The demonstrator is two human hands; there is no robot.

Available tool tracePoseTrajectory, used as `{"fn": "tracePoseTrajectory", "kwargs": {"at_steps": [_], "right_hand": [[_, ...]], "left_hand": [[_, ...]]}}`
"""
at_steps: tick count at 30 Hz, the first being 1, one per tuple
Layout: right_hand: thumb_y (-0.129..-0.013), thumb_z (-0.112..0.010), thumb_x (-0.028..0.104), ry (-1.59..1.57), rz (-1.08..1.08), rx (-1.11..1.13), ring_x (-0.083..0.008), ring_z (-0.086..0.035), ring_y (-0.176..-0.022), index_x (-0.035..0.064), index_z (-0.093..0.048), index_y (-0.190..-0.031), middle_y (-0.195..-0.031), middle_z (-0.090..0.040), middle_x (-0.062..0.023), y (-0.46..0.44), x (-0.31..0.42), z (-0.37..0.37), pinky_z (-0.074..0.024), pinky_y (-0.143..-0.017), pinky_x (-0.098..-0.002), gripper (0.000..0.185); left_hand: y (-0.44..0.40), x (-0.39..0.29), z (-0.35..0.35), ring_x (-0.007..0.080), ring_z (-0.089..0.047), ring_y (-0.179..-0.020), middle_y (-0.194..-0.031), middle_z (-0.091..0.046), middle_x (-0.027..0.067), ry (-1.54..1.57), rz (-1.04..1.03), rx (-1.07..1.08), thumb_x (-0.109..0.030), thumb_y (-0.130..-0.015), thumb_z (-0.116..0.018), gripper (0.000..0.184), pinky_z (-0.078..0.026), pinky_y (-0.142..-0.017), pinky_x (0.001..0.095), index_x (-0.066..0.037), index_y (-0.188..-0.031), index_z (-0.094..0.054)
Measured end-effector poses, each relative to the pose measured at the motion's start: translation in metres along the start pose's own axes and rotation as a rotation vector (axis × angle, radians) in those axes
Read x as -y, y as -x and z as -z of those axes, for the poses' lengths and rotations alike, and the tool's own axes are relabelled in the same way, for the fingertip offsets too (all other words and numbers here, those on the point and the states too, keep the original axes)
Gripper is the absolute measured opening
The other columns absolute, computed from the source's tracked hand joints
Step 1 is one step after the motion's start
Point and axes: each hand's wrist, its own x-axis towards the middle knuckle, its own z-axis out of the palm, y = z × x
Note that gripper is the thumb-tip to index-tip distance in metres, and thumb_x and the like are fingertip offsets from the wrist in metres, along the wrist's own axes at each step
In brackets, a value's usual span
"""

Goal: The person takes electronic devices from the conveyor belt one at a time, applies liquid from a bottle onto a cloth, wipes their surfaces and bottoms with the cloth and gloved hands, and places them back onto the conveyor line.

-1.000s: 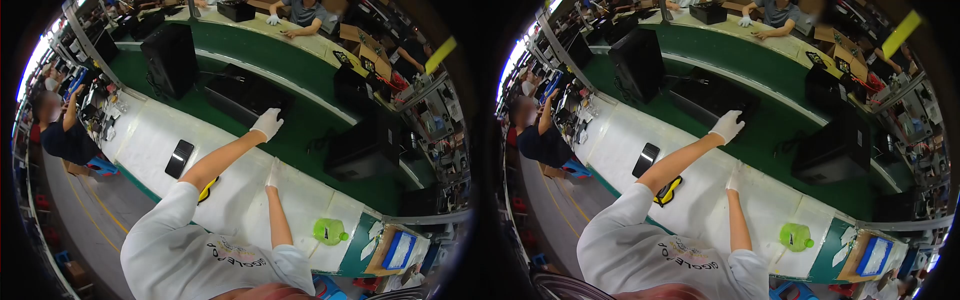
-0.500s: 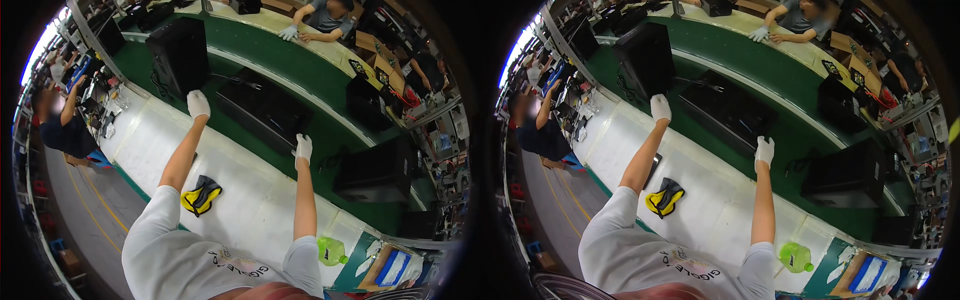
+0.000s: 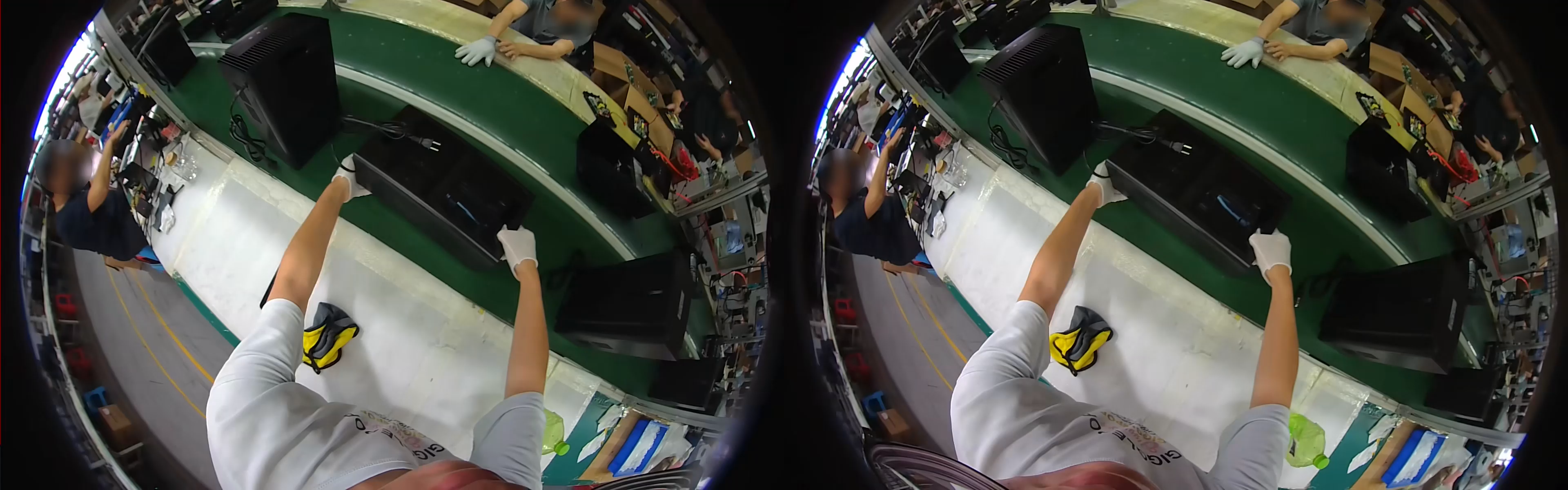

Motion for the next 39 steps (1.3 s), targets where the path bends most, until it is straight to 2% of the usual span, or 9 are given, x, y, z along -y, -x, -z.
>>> {"fn": "tracePoseTrajectory", "kwargs": {"at_steps": [7,12,15,19,21,25,31,35,39], "right_hand": [[-0.087,-0.06,0.027,-0.083,-0.173,0.041,-0.0156,-0.058,-0.061,0.0016,-0.061,-0.086,-0.07,-0.059,-0.0045,0.005,-0.024,0.028,-0.0455,-0.053,-0.0332,0.025],[-0.089,-0.054,0.04,-0.381,-0.253,-0.03,-0.0214,-0.056,-0.073,0.0011,-0.048,-0.13,-0.099,-0.062,-0.0098,0.008,-0.066,0.057,-0.0451,-0.065,-0.0349,0.057],[-0.091,-0.049,0.04,-0.248,-0.003,-0.444,-0.0263,-0.056,-0.094,0.0022,-0.052,-0.127,-0.118,-0.058,-0.0139,0.005,-0.039,0.069,-0.0431,-0.083,-0.0365,0.052],[-0.095,-0.044,0.03,-0.009,0.593,-0.399,-0.0304,-0.056,-0.095,0.0011,-0.064,-0.104,-0.107,-0.061,-0.0176,0.067,0.09,0.073,-0.0413,-0.087,-0.0346,0.036],[-0.094,-0.049,0.031,-0.227,0.316,-0.248,-0.0215,-0.058,-0.094,-0.0042,-0.062,-0.1,-0.095,-0.064,-0.0152,0.083,0.131,0.061,-0.0412,-0.087,-0.0297,0.038],[-0.091,-0.054,0.035,0.059,0.541,-0.61,-0.018,-0.054,-0.077,-0.0077,-0.06,-0.086,-0.08,-0.06,-0.0152,0.077,0.137,0.066,-0.0416,-0.076,-0.0296,0.043],[-0.08,-0.066,0.051,-0.151,0.166,-0.116,-0.0222,-0.053,-0.113,-0.0118,-0.05,-0.125,-0.121,-0.059,-0.0175,0.092,0.164,0.132,-0.0372,-0.098,-0.031,0.078],[-0.079,-0.066,0.052,-0.023,0.193,-0.188,-0.0204,-0.051,-0.118,-0.0132,-0.044,-0.129,-0.131,-0.052,-0.0177,0.084,0.16,0.146,-0.0372,-0.097,-0.026,0.085],[-0.077,-0.069,0.042,0.045,0.162,-0.048,-0.0137,-0.059,-0.089,-0.006,-0.063,-0.104,-0.098,-0.067,-0.0105,0.102,0.16,0.153,-0.0447,-0.083,-0.027,0.055]], "left_hand": [[0.065,-0.013,-0.036,0.0201,-0.063,-0.092,-0.103,-0.066,0.0005,0.088,-0.061,0.118,-0.055,-0.085,-0.051,0.044,-0.052,-0.081,0.0382,-0.021,-0.11,-0.063],[0.179,-0.042,-0.104,0.015,-0.062,-0.087,-0.1,-0.065,0.0034,-0.178,-0.343,0.135,-0.048,-0.086,-0.058,0.051,-0.047,-0.082,0.0323,-0.009,-0.119,-0.06],[0.196,-0.035,-0.123,0.0125,-0.057,-0.09,-0.103,-0.062,0.0036,-0.266,-0.406,0.166,-0.047,-0.085,-0.062,0.054,-0.043,-0.084,0.0299,-0.007,-0.12,-0.059],[0.229,-0.025,-0.148,0.0145,-0.055,-0.097,-0.113,-0.057,0.0049,-0.285,-0.42,0.17,-0.047,-0.083,-0.064,0.065,-0.042,-0.085,0.0314,-0.003,-0.127,-0.048],[0.237,-0.019,-0.158,0.0149,-0.054,-0.098,-0.113,-0.056,0.0062,-0.224,-0.477,0.248,-0.044,-0.083,-0.065,0.064,-0.043,-0.084,0.0321,-0.003,-0.128,-0.045],[0.259,-0.01,-0.183,0.0112,-0.055,-0.082,-0.098,-0.056,0.0061,-0.198,-0.542,0.307,-0.037,-0.082,-0.069,0.054,-0.045,-0.07,0.0258,-0.002,-0.116,-0.045],[0.309,0.003,-0.219,0.0116,-0.056,-0.081,-0.09,-0.058,0.0099,-0.183,-0.614,0.3,-0.028,-0.077,-0.073,0.052,-0.048,-0.072,0.0258,0.004,-0.104,-0.042],[0.348,0.035,-0.228,0.0198,-0.064,-0.083,-0.092,-0.065,0.0115,-0.227,-0.634,0.209,-0.027,-0.073,-0.072,0.062,-0.05,-0.08,0.0316,0.004,-0.116,-0.039],[0.4,0.07,-0.217,0.0247,-0.06,-0.105,-0.118,-0.057,0.0176,-0.246,-0.88,0.233,-0.019,-0.066,-0.075,0.095,-0.047,-0.091,0.0329,0.002,-0.141,-0.02]]}}
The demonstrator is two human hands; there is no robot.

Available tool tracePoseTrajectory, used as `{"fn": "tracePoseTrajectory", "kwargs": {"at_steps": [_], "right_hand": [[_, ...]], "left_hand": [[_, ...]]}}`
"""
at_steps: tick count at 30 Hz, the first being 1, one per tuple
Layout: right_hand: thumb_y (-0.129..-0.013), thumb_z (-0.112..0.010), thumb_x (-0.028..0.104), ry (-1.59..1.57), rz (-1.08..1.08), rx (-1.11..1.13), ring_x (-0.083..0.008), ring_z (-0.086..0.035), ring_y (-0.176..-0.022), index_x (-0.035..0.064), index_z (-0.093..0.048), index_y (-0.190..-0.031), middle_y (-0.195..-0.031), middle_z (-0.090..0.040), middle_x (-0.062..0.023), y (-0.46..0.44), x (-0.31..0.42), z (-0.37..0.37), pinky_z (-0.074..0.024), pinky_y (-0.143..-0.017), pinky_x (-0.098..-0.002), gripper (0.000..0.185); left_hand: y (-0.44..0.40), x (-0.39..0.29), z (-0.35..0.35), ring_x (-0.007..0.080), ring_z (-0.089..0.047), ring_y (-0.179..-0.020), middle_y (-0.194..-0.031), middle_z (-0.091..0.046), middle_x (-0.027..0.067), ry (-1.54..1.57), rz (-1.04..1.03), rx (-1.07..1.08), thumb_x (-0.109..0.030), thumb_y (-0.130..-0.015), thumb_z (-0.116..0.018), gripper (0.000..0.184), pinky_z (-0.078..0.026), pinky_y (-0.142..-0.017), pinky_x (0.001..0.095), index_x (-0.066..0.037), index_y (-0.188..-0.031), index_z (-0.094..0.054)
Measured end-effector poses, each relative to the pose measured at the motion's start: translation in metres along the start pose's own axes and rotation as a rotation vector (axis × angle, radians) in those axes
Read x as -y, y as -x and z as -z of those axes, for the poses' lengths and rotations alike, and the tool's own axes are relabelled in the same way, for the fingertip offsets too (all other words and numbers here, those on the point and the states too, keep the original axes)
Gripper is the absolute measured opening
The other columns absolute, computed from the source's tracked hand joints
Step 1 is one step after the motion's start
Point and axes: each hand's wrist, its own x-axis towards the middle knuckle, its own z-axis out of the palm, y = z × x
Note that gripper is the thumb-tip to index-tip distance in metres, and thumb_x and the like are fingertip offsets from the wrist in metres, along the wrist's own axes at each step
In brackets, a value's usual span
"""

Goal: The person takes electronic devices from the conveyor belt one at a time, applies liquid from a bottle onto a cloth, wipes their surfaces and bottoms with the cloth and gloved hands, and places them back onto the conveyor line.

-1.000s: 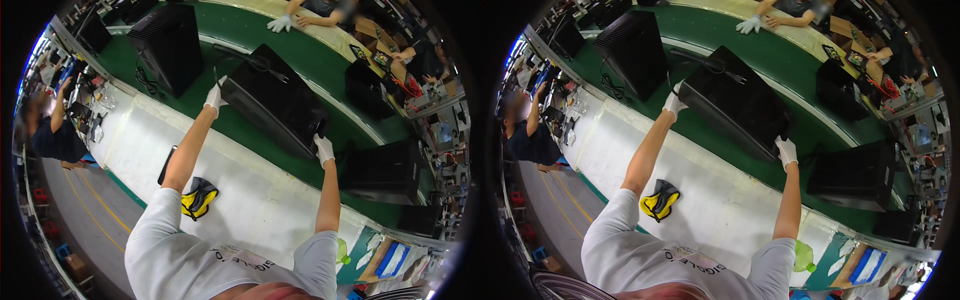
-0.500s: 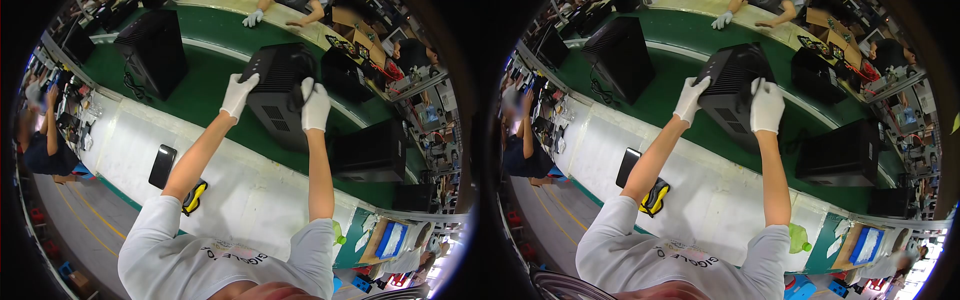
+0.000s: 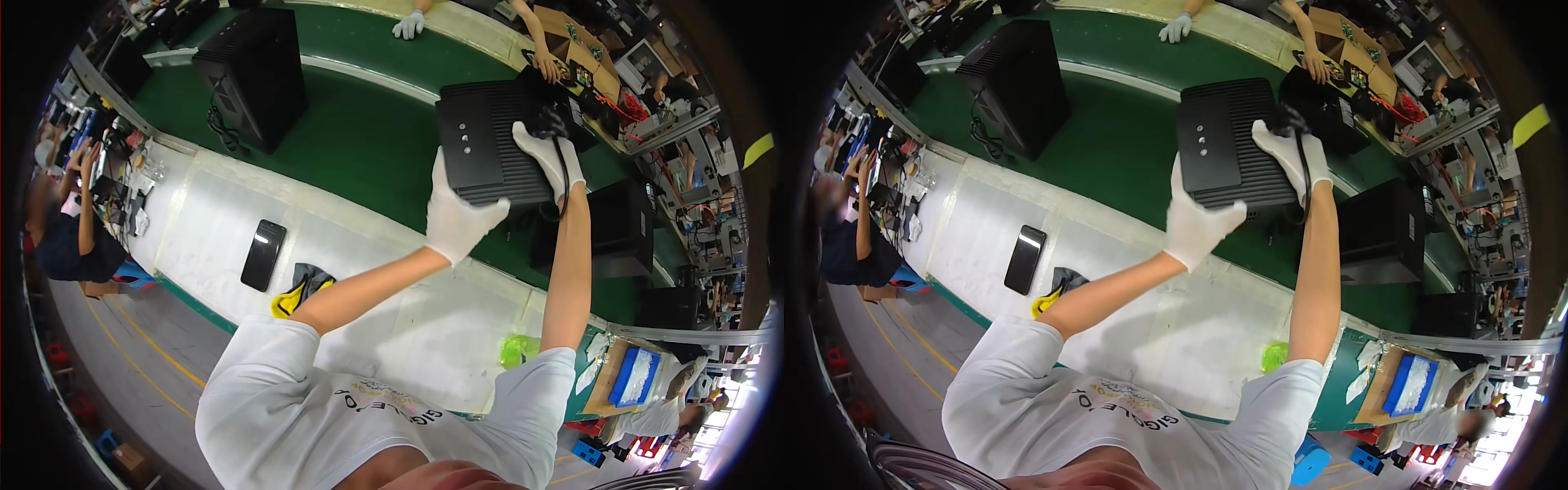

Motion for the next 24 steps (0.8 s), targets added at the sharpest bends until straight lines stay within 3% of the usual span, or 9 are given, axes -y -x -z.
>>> {"fn": "tracePoseTrajectory", "kwargs": {"at_steps": [4,6,7,10,13,17,22,23,24], "right_hand": [[-0.079,-0.076,0.024,0.063,0.136,-0.012,-0.0086,-0.056,-0.075,0.0029,-0.062,-0.096,-0.086,-0.062,-0.0001,0.026,-0.009,-0.01,-0.0471,-0.072,-0.0257,0.031],[-0.077,-0.078,0.023,0.085,0.132,0.032,-0.0077,-0.055,-0.078,0.0006,-0.06,-0.105,-0.092,-0.063,-0.0008,0.041,-0.004,-0.013,-0.0474,-0.073,-0.0256,0.04],[-0.077,-0.078,0.022,0.108,0.146,0.039,-0.0075,-0.056,-0.079,0.0006,-0.059,-0.109,-0.093,-0.063,-0.0006,0.05,0.001,-0.011,-0.0475,-0.074,-0.0251,0.043],[-0.079,-0.076,0.017,-0.005,0.209,0.106,-0.01,-0.057,-0.085,0.0002,-0.057,-0.118,-0.099,-0.063,-0.0016,0.083,0.024,0.002,-0.0476,-0.08,-0.0252,0.046],[-0.081,-0.071,0.015,-0.439,0.143,0.3,-0.0146,-0.06,-0.087,-0.0022,-0.057,-0.117,-0.101,-0.064,-0.0044,0.119,0.039,0.024,-0.0485,-0.084,-0.0284,0.042],[-0.074,-0.066,0.024,0.157,0.542,0.046,-0.0238,-0.065,-0.084,-0.0014,-0.061,-0.11,-0.095,-0.067,-0.0149,0.143,-0.001,0.065,-0.0513,-0.079,-0.0339,0.044],[-0.064,-0.071,0.027,0.277,0.666,0.072,-0.0264,-0.064,-0.083,0.0009,-0.062,-0.109,-0.096,-0.066,-0.0144,0.176,-0.022,0.065,-0.0507,-0.078,-0.0344,0.052],[-0.063,-0.075,0.028,0.204,0.622,0.143,-0.0247,-0.064,-0.086,0.0009,-0.062,-0.11,-0.098,-0.066,-0.0127,0.186,-0.009,0.059,-0.0498,-0.08,-0.034,0.055],[-0.062,-0.079,0.029,0.131,0.579,0.212,-0.023,-0.063,-0.088,0.0009,-0.062,-0.111,-0.1,-0.066,-0.0111,0.195,0.005,0.052,-0.049,-0.082,-0.0336,0.059]], "left_hand": [[0.034,0.028,0.0,0.0268,-0.052,-0.115,-0.13,-0.043,0.019,0.185,-0.11,0.019,-0.009,-0.062,-0.075,0.112,-0.045,-0.093,0.034,-0.001,-0.146,-0.002],[0.045,0.023,0.0,0.0268,-0.05,-0.115,-0.131,-0.041,0.0174,0.22,-0.162,-0.02,-0.007,-0.062,-0.076,0.11,-0.043,-0.096,0.0352,0.0,-0.146,-0.005],[0.047,0.019,0.006,0.0264,-0.05,-0.115,-0.131,-0.041,0.0165,-0.119,-0.35,-0.059,-0.007,-0.063,-0.077,0.107,-0.04,-0.099,0.0352,0.0,-0.145,-0.009],[0.059,0.02,0.012,0.0284,-0.049,-0.113,-0.13,-0.041,0.0161,-0.432,-0.517,-0.137,-0.016,-0.069,-0.077,0.087,-0.029,-0.107,0.0389,0.001,-0.138,-0.027],[0.08,0.003,0.023,0.0318,-0.051,-0.108,-0.122,-0.049,0.0155,-0.532,-0.491,-0.009,-0.03,-0.084,-0.062,0.059,-0.037,-0.097,0.0478,-0.002,-0.13,-0.036],[0.108,-0.007,0.028,0.0304,-0.052,-0.104,-0.111,-0.056,0.0148,-0.188,-1.042,-0.431,-0.022,-0.081,-0.062,0.034,-0.039,-0.095,0.0461,0.0,-0.106,-0.055],[0.155,-0.043,0.067,0.0311,-0.056,-0.101,-0.11,-0.059,0.0044,-0.24,-1.11,0.333,-0.029,-0.077,-0.057,0.034,-0.042,-0.083,0.0567,-0.013,-0.105,-0.066],[0.167,-0.046,0.04,0.0276,-0.057,-0.102,-0.117,-0.056,0.003,-0.374,-1.179,-0.256,-0.035,-0.081,-0.053,0.039,-0.046,-0.081,0.0511,-0.013,-0.112,-0.062],[0.18,-0.043,0.04,0.0244,-0.058,-0.101,-0.121,-0.054,0.0008,-0.339,-1.131,-0.392,-0.037,-0.082,-0.051,0.042,-0.048,-0.078,0.048,-0.015,-0.117,-0.059]]}}
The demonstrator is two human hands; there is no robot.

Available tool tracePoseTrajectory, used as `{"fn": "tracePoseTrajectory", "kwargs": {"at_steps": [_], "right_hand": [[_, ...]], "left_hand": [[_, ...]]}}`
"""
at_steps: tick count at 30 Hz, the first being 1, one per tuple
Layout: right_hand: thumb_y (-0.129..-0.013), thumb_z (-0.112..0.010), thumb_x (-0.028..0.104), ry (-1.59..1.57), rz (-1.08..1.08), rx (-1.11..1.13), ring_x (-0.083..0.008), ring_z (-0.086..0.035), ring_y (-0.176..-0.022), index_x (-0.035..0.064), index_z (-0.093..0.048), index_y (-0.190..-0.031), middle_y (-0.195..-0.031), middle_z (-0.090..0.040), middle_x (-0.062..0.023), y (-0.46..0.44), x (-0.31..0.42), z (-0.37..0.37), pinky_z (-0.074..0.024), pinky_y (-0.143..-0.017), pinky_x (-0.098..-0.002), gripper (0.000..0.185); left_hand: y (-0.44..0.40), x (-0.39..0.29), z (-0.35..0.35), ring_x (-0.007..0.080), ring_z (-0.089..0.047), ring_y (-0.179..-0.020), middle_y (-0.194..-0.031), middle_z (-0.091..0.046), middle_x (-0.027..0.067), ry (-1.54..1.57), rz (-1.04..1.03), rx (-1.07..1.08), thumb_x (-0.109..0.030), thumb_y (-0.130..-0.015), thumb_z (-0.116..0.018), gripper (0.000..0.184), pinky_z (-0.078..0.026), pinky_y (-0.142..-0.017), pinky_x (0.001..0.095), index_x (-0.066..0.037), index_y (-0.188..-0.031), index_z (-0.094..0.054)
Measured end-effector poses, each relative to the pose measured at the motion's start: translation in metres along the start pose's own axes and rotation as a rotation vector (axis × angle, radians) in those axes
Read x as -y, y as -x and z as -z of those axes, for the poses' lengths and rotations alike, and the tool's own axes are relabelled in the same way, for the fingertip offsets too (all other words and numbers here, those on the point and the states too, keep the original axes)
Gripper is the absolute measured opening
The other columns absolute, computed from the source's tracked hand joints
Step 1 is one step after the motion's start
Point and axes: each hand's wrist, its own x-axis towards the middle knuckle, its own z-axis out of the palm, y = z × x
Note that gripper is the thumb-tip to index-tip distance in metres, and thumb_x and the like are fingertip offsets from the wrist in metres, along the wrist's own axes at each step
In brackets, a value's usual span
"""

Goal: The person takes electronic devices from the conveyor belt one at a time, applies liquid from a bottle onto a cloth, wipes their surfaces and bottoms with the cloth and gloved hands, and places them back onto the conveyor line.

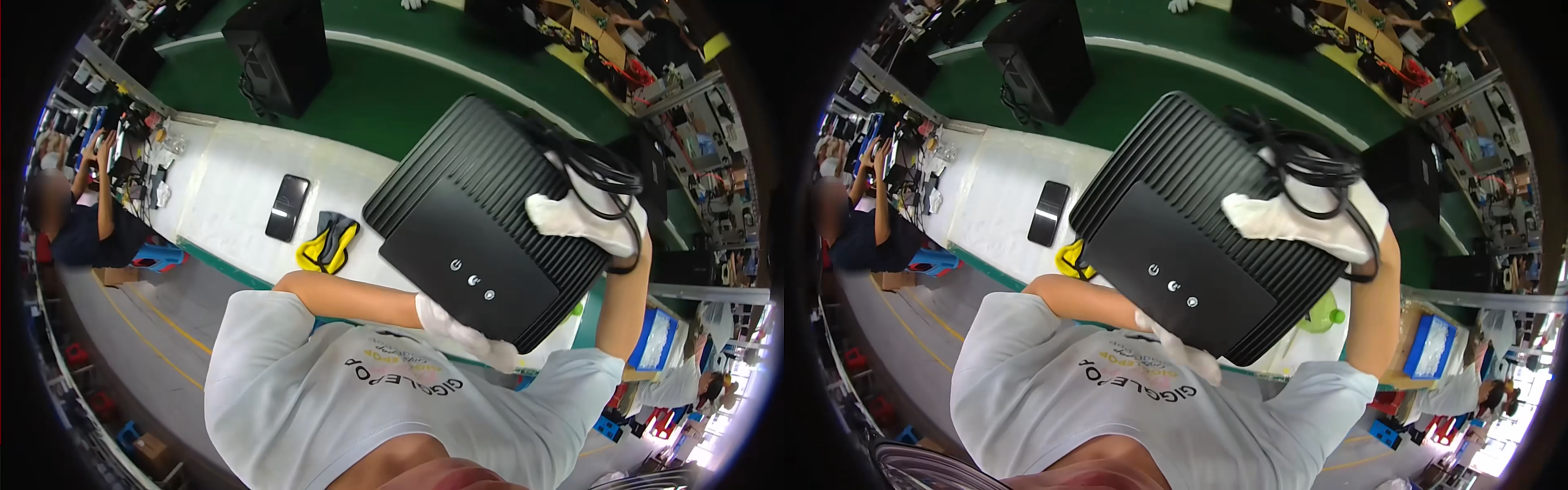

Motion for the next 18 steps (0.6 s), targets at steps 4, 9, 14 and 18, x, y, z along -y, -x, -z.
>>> {"fn": "tracePoseTrajectory", "kwargs": {"at_steps": [4,9,14,18], "right_hand": [[-0.069,-0.081,0.027,0.057,-0.243,0.364,-0.0087,-0.052,-0.071,0.0024,-0.061,-0.092,-0.077,-0.06,-0.0028,-0.027,0.064,-0.026,-0.0476,-0.067,-0.0299,0.039],[-0.073,-0.078,0.036,-0.2,-0.173,0.387,-0.0103,-0.043,-0.057,0.0008,-0.058,-0.072,-0.06,-0.051,0.0004,-0.038,0.008,-0.059,-0.0423,-0.057,-0.029,0.04],[-0.084,-0.069,0.032,0.087,-0.148,0.287,-0.0108,-0.045,-0.061,0.0002,-0.058,-0.078,-0.064,-0.051,-0.0033,-0.033,-0.014,-0.049,-0.0421,-0.059,-0.0292,0.035],[-0.094,-0.053,0.035,-0.142,-0.343,0.201,-0.0136,-0.061,-0.091,-0.0015,-0.064,-0.112,-0.102,-0.068,-0.0084,-0.016,-0.04,-0.028,-0.0451,-0.083,-0.0251,0.042]], "left_hand": [[0.036,-0.011,0.033,0.0136,-0.05,-0.115,-0.133,-0.046,-0.0081,-0.393,-0.348,0.055,-0.046,-0.085,-0.047,0.051,-0.041,-0.088,0.045,-0.026,-0.131,-0.047],[0.015,0.002,0.055,0.0081,-0.039,-0.127,-0.141,-0.038,-0.0098,-0.334,-0.58,0.549,-0.039,-0.091,-0.043,0.043,-0.029,-0.091,0.0356,-0.027,-0.132,-0.048],[-0.076,0.015,0.066,0.0158,-0.052,-0.113,-0.123,-0.054,0.0038,0.248,0.056,1.186,-0.023,-0.08,-0.063,0.045,-0.033,-0.085,0.0351,-0.013,-0.123,-0.055],[-0.106,0.075,0.041,0.0244,-0.054,-0.112,-0.118,-0.058,0.013,0.159,0.437,0.76,-0.015,-0.075,-0.062,0.04,-0.034,-0.101,0.0456,-0.002,-0.112,-0.058]]}}
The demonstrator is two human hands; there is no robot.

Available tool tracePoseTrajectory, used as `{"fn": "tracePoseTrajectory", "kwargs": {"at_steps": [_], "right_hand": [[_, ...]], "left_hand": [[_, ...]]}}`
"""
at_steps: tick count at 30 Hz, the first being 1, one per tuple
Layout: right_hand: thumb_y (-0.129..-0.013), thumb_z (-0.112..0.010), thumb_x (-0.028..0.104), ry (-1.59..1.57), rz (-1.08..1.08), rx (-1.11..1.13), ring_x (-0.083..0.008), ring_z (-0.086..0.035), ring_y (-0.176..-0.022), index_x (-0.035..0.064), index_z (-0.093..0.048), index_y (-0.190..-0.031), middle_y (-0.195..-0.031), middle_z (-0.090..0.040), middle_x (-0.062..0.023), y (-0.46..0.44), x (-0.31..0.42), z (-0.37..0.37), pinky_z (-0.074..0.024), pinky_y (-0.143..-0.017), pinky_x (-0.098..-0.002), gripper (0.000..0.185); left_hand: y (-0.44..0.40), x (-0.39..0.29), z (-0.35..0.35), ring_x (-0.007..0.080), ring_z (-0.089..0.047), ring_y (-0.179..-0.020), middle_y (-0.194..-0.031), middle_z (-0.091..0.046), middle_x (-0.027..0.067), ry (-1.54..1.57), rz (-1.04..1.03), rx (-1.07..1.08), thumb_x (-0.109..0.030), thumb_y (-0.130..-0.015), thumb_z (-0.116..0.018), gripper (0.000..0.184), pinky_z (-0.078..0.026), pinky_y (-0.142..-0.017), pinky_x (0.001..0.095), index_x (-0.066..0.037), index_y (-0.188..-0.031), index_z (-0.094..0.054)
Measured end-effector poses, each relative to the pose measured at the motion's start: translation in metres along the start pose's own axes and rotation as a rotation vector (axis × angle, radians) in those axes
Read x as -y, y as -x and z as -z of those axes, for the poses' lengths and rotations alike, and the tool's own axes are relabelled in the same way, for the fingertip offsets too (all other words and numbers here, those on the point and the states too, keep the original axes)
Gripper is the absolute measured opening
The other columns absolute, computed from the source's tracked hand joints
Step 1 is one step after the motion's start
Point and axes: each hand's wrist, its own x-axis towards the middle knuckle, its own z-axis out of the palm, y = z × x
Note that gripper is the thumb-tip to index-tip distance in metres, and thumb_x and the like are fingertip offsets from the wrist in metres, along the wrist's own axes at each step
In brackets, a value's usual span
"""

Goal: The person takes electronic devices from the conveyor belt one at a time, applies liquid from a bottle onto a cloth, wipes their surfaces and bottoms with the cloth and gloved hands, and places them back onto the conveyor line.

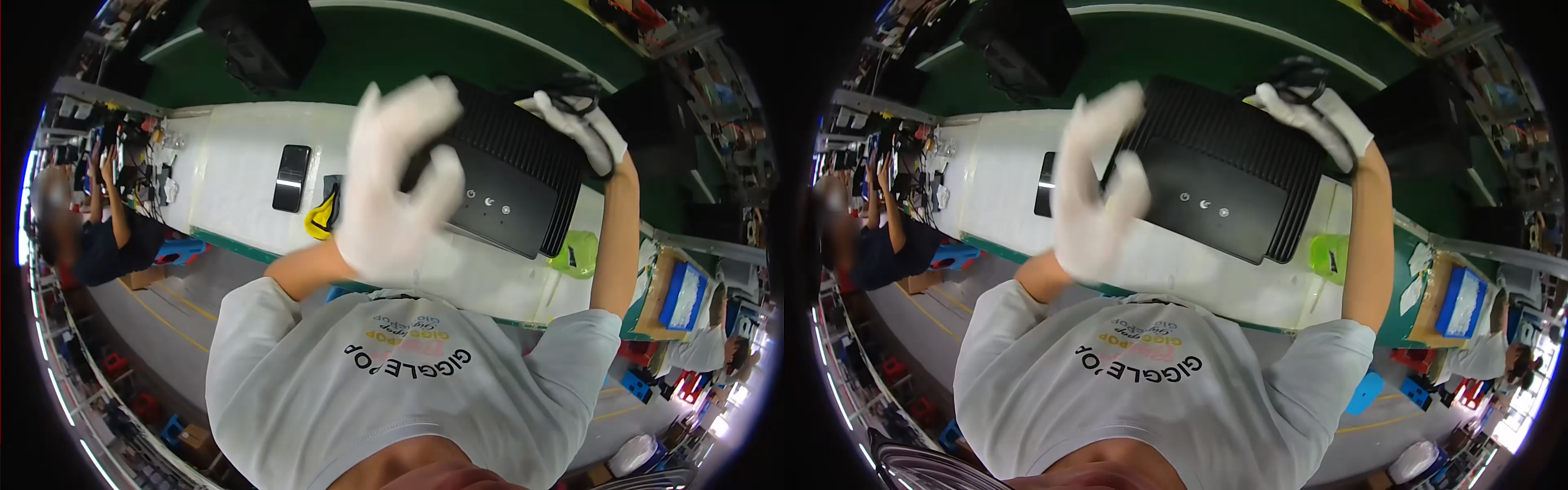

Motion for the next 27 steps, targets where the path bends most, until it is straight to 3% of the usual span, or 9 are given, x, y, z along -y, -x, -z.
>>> {"fn": "tracePoseTrajectory", "kwargs": {"at_steps": [2,5,7,10,12,14,20,23,27], "right_hand": [[-0.097,-0.046,0.031,-0.189,-0.279,-0.107,-0.0183,-0.062,-0.096,-0.0013,-0.066,-0.107,-0.102,-0.068,-0.0113,0.007,0.001,0.004,-0.0455,-0.087,-0.0281,0.039],[-0.097,-0.042,0.029,-0.456,-0.155,-0.18,-0.0228,-0.061,-0.102,-0.0076,-0.057,-0.118,-0.111,-0.063,-0.0187,0.023,-0.051,0.007,-0.0461,-0.087,-0.029,0.045],[-0.098,-0.04,0.03,-0.855,-0.082,-0.396,-0.0234,-0.058,-0.109,-0.0123,-0.047,-0.126,-0.12,-0.058,-0.0225,0.042,-0.075,-0.009,-0.0444,-0.088,-0.0269,0.051],[-0.098,-0.041,0.027,-0.803,-0.223,-0.858,-0.0223,-0.056,-0.112,-0.0077,-0.048,-0.128,-0.125,-0.058,-0.015,0.073,-0.083,-0.052,-0.0409,-0.095,-0.0283,0.046],[-0.097,-0.041,0.036,-0.822,-0.348,-0.865,-0.0232,-0.054,-0.114,-0.0027,-0.048,-0.13,-0.125,-0.056,-0.0165,0.079,-0.089,-0.092,-0.0393,-0.099,-0.0319,0.051],[-0.097,-0.041,0.035,-0.882,-0.44,-0.827,-0.0231,-0.054,-0.114,-0.0023,-0.048,-0.13,-0.126,-0.056,-0.0159,0.088,-0.105,-0.143,-0.0394,-0.099,-0.0318,0.05],[-0.098,-0.04,0.032,-0.982,-0.472,-0.705,-0.0227,-0.053,-0.114,-0.0011,-0.047,-0.131,-0.126,-0.055,-0.0143,0.103,-0.172,-0.187,-0.0397,-0.099,-0.0313,0.047],[-0.098,-0.039,0.031,-0.979,-0.469,-0.633,-0.0225,-0.052,-0.115,-0.0005,-0.047,-0.131,-0.126,-0.055,-0.0134,0.096,-0.198,-0.199,-0.0399,-0.1,-0.0311,0.046],[-0.099,-0.038,0.029,-0.96,-0.48,-0.53,-0.0223,-0.052,-0.115,0.0002,-0.046,-0.131,-0.126,-0.055,-0.0124,0.09,-0.226,-0.225,-0.0401,-0.1,-0.0308,0.044]], "left_hand": [[-0.035,0.021,-0.006,0.0244,-0.053,-0.114,-0.122,-0.057,0.014,0.274,0.305,0.049,-0.023,-0.084,-0.058,0.041,-0.033,-0.104,0.0389,-0.001,-0.118,-0.056],[-0.06,0.068,-0.014,0.0214,-0.05,-0.118,-0.126,-0.055,0.012,0.512,0.506,0.44,-0.036,-0.09,-0.055,0.053,-0.034,-0.103,0.0298,0.001,-0.128,-0.051],[-0.051,0.07,-0.028,0.0204,-0.049,-0.118,-0.126,-0.054,0.0109,0.647,0.671,0.404,-0.038,-0.09,-0.055,0.055,-0.034,-0.103,0.0298,0.001,-0.128,-0.051],[-0.04,0.074,-0.05,0.0177,-0.045,-0.123,-0.132,-0.05,0.0087,0.763,0.807,0.209,-0.044,-0.091,-0.055,0.063,-0.031,-0.106,0.0291,0.0,-0.135,-0.045],[-0.044,0.059,-0.05,0.0173,-0.036,-0.133,-0.144,-0.039,0.0087,0.992,1.16,0.132,-0.043,-0.094,-0.049,0.065,-0.026,-0.111,0.0293,-0.001,-0.142,-0.034],[-0.016,0.081,-0.054,0.0171,-0.026,-0.138,-0.151,-0.026,0.0081,0.838,0.689,0.172,-0.041,-0.097,-0.043,0.064,-0.022,-0.113,0.0289,-0.003,-0.145,-0.026],[0.003,0.064,-0.031,0.0151,-0.035,-0.132,-0.147,-0.032,0.0077,1.096,1.021,0.093,-0.042,-0.1,-0.034,0.06,-0.027,-0.111,0.0268,-0.002,-0.144,-0.028],[0.034,0.097,-0.042,0.0117,-0.051,-0.111,-0.124,-0.051,0.0055,0.667,0.41,-0.039,-0.056,-0.098,-0.028,0.065,-0.039,-0.099,0.0264,-0.005,-0.135,-0.043],[0.066,0.11,-0.039,0.0138,-0.053,-0.108,-0.122,-0.053,0.0068,0.634,0.649,-0.007,-0.05,-0.098,-0.032,0.059,-0.042,-0.096,0.0281,-0.004,-0.132,-0.045]]}}
